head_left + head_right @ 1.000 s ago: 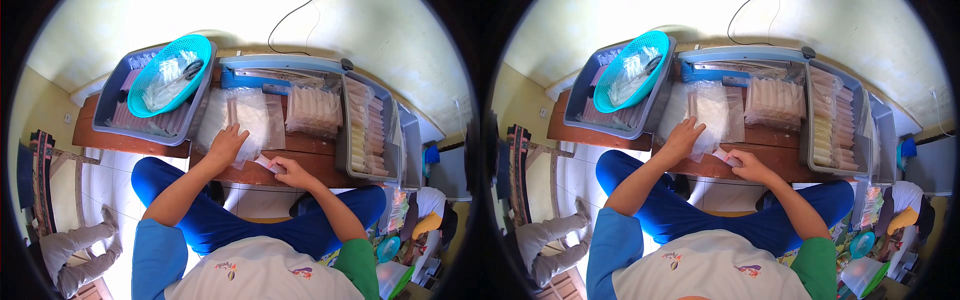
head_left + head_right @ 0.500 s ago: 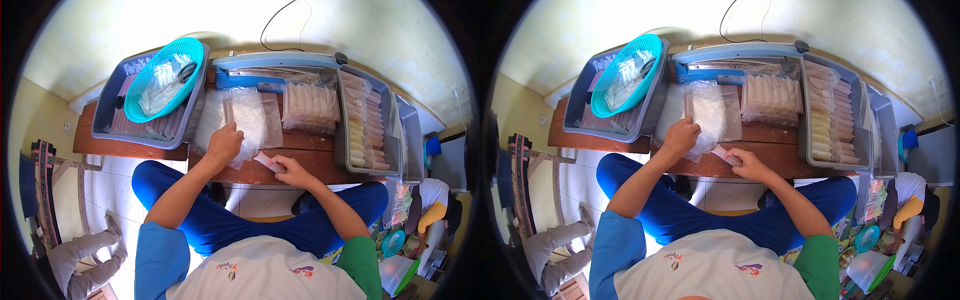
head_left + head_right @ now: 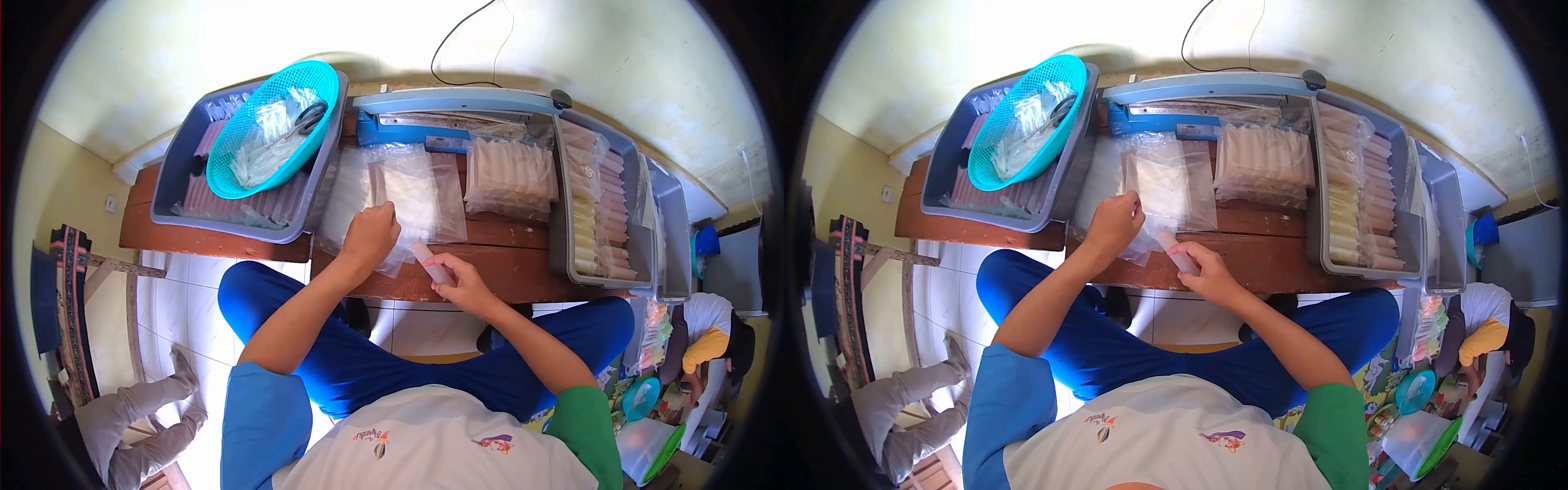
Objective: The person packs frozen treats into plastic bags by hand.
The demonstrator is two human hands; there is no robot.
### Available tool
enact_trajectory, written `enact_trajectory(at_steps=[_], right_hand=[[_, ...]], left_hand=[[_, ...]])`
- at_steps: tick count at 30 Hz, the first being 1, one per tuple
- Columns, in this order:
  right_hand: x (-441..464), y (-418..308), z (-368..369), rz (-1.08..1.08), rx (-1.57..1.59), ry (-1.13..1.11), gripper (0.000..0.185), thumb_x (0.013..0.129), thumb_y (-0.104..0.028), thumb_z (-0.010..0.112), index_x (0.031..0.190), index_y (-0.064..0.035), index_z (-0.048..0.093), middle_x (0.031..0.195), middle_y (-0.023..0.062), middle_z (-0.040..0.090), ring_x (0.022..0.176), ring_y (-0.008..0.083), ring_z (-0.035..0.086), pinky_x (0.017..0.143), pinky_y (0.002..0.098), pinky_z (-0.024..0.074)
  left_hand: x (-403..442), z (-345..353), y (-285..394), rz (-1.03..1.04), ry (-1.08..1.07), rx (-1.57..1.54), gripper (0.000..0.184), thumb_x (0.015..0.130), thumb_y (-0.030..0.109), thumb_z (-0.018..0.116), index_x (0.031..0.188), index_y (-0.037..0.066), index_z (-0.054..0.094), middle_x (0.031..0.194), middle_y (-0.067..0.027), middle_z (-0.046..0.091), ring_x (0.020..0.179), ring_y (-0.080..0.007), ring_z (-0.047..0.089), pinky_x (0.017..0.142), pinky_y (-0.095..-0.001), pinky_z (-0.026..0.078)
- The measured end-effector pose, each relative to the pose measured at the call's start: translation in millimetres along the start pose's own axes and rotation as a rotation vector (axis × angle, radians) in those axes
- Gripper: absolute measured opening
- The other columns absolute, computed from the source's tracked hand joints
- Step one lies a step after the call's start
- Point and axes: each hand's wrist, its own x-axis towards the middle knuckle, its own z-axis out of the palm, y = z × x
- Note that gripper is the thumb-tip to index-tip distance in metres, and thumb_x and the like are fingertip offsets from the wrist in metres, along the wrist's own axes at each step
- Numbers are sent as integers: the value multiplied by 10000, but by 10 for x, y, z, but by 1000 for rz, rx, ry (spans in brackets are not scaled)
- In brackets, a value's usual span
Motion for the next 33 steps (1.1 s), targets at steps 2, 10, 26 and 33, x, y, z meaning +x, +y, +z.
enact_trajectory(at_steps=[2, 10, 26, 33], right_hand=[[22, 12, 39, 105, -4, 31, 419, 759, 13, 645, 1170, -61, 613, 1077, 102, 626, 964, 199, 602, 821, 337, 498], [346, 193, 270, -127, 36, 83, 650, 778, 110, 565, 1402, -53, 485, 1333, 113, 474, 1012, 222, 627, 846, 298, 540], [755, 215, 448, -115, -190, 205, 601, 778, -21, 607, 1370, -7, 502, 1231, 217, 592, 1011, 313, 647, 774, 341, 539], [1037, 73, 287, 91, -276, 234, 521, 841, -80, 633, 1338, 10, 506, 1024, 252, 655, 940, 341, 667, 779, 387, 528]], left_hand=[[-14, -30, 10, 38, 42, -38, 103, 824, 77, 589, 819, -25, 599, 817, -213, 639, 790, -404, 644, 722, -484, 521], [-35, -7, -17, 87, 109, -88, 78, 794, 64, 645, 825, -6, 633, 863, -184, 659, 731, -347, 655, 684, -438, 518], [-25, -121, 107, 39, 150, -82, 96, 792, 107, 653, 836, 30, 618, 852, -145, 637, 751, -371, 635, 676, -469, 504], [-26, -80, 86, 161, 136, -36, 85, 770, 110, 655, 796, 39, 615, 864, -119, 619, 853, -332, 621, 726, -438, 513]])
